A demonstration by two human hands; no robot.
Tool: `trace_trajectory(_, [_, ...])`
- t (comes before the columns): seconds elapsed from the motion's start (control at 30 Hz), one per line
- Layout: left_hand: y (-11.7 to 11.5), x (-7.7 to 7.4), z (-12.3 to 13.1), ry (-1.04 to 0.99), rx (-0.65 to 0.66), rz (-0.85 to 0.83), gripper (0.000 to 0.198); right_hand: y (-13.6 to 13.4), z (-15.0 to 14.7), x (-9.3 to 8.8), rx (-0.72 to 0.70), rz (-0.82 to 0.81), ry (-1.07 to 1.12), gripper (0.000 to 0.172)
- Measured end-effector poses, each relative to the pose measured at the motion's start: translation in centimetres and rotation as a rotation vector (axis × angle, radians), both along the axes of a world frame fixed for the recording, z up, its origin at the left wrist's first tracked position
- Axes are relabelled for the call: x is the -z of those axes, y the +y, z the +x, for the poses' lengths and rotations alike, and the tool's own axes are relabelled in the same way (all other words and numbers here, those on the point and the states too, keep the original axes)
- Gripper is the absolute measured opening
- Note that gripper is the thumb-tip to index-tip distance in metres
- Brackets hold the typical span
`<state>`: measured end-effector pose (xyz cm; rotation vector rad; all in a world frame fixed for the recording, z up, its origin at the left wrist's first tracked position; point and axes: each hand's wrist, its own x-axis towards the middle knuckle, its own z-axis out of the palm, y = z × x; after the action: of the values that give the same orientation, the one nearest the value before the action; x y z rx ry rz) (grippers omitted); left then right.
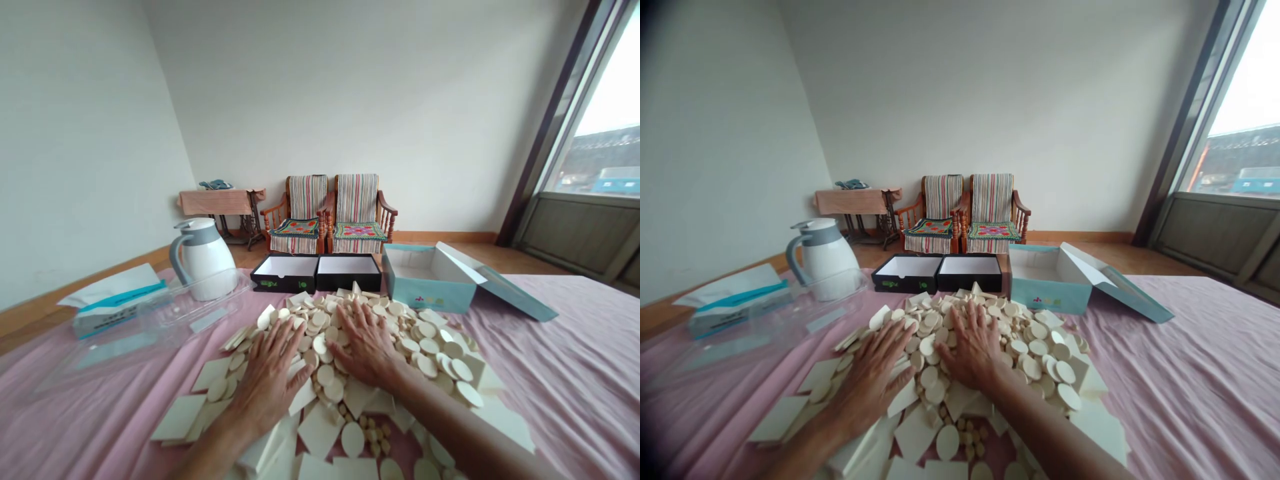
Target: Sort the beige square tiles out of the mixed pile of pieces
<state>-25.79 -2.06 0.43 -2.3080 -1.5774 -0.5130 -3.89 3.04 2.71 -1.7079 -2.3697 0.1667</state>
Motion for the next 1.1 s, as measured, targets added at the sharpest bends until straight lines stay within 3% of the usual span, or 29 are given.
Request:
trace_trajectory(0.27, [-0.4,-0.5,-0.2,-0.034,0.012,-0.008,0.067,-1.0,-4.4,-0.3,-0.304,-0.031,0.105,0.077])
trace_trajectory(0.37, [-0.3,-0.1,-0.5,-0.053,0.005,-0.002,0.064,-2.0,-3.5,-0.7,-0.414,-0.034,0.105,0.078])
trace_trajectory(0.5, [0.1,0.3,-0.6,-0.088,-0.011,0.019,0.056,-2.9,0.0,-1.0,-0.517,-0.023,0.072,0.065])
trace_trajectory(0.67, [0.4,0.4,-0.5,-0.096,0.001,0.046,0.048,-2.3,4.7,-0.8,-0.361,0.028,-0.011,0.051])
trace_trajectory(0.77, [0.3,0.3,-0.2,-0.099,-0.009,0.066,0.047,-1.2,6.3,-1.1,-0.274,0.033,-0.009,0.052])
trace_trajectory(0.97, [-0.2,-0.6,0.0,-0.067,0.057,0.107,0.062,2.9,5.9,-1.8,-0.128,0.096,0.017,0.06])
trace_trajectory(1.1, [-0.4,-0.8,0.0,-0.04,0.081,0.045,0.057,6.2,4.8,-1.4,-0.04,0.097,-0.033,0.061])
